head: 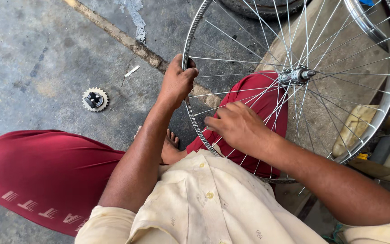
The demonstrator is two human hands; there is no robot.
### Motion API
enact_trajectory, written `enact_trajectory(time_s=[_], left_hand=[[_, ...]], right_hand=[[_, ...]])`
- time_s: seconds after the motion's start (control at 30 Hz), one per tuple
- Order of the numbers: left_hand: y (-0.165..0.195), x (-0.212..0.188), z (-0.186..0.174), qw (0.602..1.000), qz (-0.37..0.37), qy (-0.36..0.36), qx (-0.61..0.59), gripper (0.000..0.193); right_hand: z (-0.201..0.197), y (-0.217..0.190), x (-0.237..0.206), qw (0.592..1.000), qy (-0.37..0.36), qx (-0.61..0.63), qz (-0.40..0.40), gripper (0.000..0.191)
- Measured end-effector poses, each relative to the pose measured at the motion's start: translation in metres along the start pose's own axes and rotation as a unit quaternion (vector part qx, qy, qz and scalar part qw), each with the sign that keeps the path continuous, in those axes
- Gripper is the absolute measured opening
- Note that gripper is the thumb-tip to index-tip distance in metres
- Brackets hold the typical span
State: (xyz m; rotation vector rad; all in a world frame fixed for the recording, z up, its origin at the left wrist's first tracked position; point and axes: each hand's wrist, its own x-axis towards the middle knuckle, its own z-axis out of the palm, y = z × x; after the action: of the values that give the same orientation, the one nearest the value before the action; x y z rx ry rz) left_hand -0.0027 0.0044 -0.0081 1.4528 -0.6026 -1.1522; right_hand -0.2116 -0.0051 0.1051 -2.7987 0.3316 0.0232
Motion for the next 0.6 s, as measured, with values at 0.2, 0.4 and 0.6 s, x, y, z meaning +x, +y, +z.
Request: enact_trajectory(time_s=[0.2,0.4,0.6], left_hand=[[0.001,-0.002,-0.002,1.0,-0.014,0.0,0.028,0.015],[-0.001,0.0,-0.002,1.0,-0.002,-0.002,0.024,0.014],[-0.01,0.004,0.004,1.0,-0.008,0.016,0.006,0.017]], right_hand=[[0.014,0.005,0.02,0.989,-0.129,0.045,0.057,0.02],[0.017,0.001,0.001,0.998,-0.02,0.044,-0.027,0.034],[0.024,-0.008,0.009,0.973,0.098,-0.142,-0.153,0.007]])
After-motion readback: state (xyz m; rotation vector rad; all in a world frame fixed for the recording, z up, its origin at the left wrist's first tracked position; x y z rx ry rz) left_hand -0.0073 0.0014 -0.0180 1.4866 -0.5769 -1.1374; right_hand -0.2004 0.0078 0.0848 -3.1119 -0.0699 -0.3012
